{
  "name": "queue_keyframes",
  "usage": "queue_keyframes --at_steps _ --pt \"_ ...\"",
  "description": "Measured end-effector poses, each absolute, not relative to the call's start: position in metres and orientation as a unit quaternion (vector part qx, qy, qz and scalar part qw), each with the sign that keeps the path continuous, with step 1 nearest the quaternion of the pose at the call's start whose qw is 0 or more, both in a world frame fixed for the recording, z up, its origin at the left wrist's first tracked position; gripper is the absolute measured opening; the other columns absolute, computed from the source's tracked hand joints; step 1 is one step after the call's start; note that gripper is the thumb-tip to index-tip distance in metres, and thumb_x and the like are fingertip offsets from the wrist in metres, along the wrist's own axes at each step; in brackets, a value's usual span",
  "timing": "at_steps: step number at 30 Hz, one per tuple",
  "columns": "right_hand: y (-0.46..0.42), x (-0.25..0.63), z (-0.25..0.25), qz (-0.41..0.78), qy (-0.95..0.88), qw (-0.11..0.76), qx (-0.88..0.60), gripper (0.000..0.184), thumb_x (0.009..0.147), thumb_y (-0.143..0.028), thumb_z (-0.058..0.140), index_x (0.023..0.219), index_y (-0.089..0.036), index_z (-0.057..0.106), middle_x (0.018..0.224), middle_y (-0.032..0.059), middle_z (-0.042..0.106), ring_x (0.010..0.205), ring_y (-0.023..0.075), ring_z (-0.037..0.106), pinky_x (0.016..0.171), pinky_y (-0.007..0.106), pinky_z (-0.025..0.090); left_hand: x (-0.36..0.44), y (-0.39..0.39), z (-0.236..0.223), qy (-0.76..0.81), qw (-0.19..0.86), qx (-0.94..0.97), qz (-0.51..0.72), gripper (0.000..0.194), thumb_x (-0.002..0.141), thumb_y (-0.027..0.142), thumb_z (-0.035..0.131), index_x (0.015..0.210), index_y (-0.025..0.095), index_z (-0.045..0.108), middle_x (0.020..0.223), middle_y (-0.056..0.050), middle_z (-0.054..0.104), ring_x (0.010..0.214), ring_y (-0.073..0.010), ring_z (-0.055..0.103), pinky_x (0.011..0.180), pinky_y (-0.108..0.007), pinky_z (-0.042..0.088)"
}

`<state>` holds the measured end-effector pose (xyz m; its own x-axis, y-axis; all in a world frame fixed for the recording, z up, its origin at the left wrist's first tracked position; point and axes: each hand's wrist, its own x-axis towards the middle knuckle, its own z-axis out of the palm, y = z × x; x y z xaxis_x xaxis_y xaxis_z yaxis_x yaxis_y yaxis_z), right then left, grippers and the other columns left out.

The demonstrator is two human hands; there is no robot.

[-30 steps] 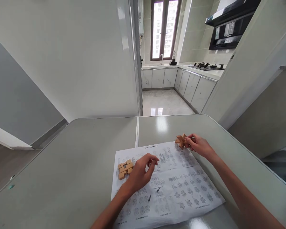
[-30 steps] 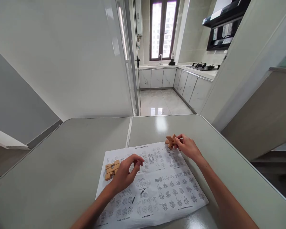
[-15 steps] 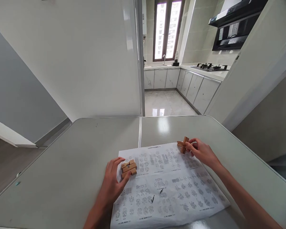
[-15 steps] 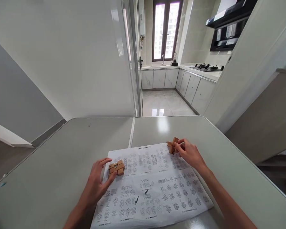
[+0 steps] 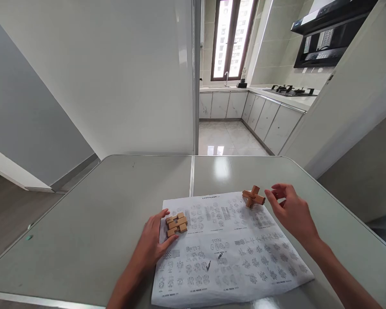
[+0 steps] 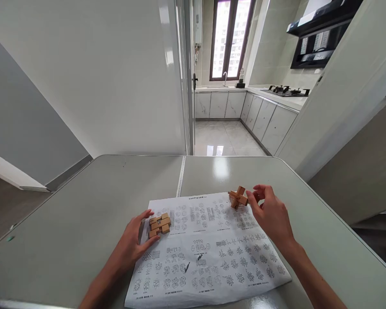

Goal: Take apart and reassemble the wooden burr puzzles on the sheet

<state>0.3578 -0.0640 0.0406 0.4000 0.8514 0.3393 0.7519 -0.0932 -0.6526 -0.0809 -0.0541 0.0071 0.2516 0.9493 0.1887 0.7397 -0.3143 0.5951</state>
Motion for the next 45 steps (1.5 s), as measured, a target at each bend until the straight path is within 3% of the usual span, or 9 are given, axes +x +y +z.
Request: queue_keyframes --at_steps 9,17,19,22,26,30,35,40,45 --pt "-0.078 0.305 0.047 0.184 -0.663 0.391 -0.611 0.042 0.100 -0.064 0.048 0.112 -0.026 0.058 0.103 0.0107 0.073 0.073 0.0227 0.069 0.062 0.036 0.057 -0.066 -0.081 0.006 0.546 0.200 0.770 0.261 0.070 0.085 0.040 0.077 0.147 0.028 0.047 0.135 -0.012 0.064 0.124 -0.0334 0.063 0.106 -0.053 0.052" --pt "-0.102 0.240 0.031 0.310 -0.744 0.318 -0.499 0.019 0.102 -0.034 0.052 0.118 -0.028 0.059 0.108 0.0070 0.069 0.079 0.0228 0.068 0.066 0.039 0.059 -0.062 -0.112 0.001 0.512 0.209 0.790 0.265 0.107 0.061 0.045 0.096 0.152 0.032 0.041 0.125 -0.010 0.066 0.110 -0.0336 0.067 0.095 -0.049 0.059" --pt "-0.108 0.225 0.029 0.316 -0.758 0.304 -0.483 0.027 0.096 -0.029 0.060 0.123 -0.030 0.058 0.123 0.0068 0.065 0.096 0.0251 0.069 0.079 0.042 0.062 -0.065 -0.114 0.001 0.502 0.227 0.793 0.261 0.104 0.066 0.043 0.094 0.154 0.033 0.039 0.125 -0.010 0.065 0.107 -0.0314 0.067 0.093 -0.047 0.059" --pt "-0.114 0.206 0.021 0.327 -0.767 0.304 -0.462 0.061 0.082 -0.024 0.076 0.137 -0.031 0.051 0.143 0.0084 0.054 0.128 0.0312 0.058 0.105 0.048 0.055 -0.069 -0.109 0.006 0.485 0.237 0.800 0.263 0.095 0.073 0.033 0.088 0.153 0.035 0.038 0.133 -0.010 0.061 0.108 -0.0282 0.067 0.097 -0.045 0.058" --pt "-0.117 0.188 0.007 0.339 -0.765 0.292 -0.462 0.084 0.071 -0.022 0.085 0.144 -0.030 0.046 0.148 0.0113 0.049 0.140 0.0358 0.048 0.117 0.056 0.045 -0.070 -0.093 0.021 0.464 0.276 0.809 0.231 0.089 0.078 0.024 0.081 0.154 0.036 0.035 0.135 -0.008 0.061 0.098 -0.0219 0.067 0.090 -0.038 0.059" --pt "-0.116 0.177 0.001 0.342 -0.757 0.288 -0.477 0.087 0.067 -0.021 0.088 0.144 -0.028 0.047 0.147 0.0134 0.050 0.139 0.0388 0.047 0.116 0.059 0.045 -0.067 -0.078 0.032 0.458 0.332 0.807 0.169 0.085 0.079 0.025 0.081 0.152 0.033 0.038 0.123 -0.004 0.066 0.085 -0.0180 0.066 0.085 -0.035 0.059" --pt "-0.113 0.177 0.006 0.343 -0.742 0.308 -0.487 0.064 0.071 -0.016 0.080 0.129 -0.026 0.056 0.136 0.0128 0.058 0.130 0.0368 0.054 0.111 0.056 0.048 -0.064 -0.070 0.036 0.434 0.365 0.807 0.165 0.057 0.077 0.028 0.082 0.129 0.027 0.057 0.143 -0.009 0.057 0.078 -0.0145 0.061 0.082 -0.034 0.057" --pt "-0.111 0.192 0.018 0.399 -0.697 0.322 -0.502 0.058 0.076 -0.020 0.074 0.130 -0.028 0.053 0.124 0.0071 0.066 0.109 0.0284 0.065 0.097 0.047 0.055 -0.071 -0.072 0.043 0.472 0.374 0.782 0.161 0.057 0.075 0.034 0.084 0.125 0.025 0.058 0.095 0.000 0.068 0.079 -0.0184 0.064 0.076 -0.030 0.054" --pt "-0.103 0.205 0.028 0.401 -0.682 0.366 -0.490 0.055 0.079 -0.024 0.073 0.131 -0.028 0.055 0.118 0.0063 0.067 0.101 0.0256 0.065 0.091 0.044 0.057 -0.074 -0.075 0.047 0.501 0.333 0.772 0.207 0.062 0.075 0.046 0.085 0.127 0.025 0.057 0.087 0.001 0.069 0.076 -0.0184 0.064 0.075 -0.031 0.053"
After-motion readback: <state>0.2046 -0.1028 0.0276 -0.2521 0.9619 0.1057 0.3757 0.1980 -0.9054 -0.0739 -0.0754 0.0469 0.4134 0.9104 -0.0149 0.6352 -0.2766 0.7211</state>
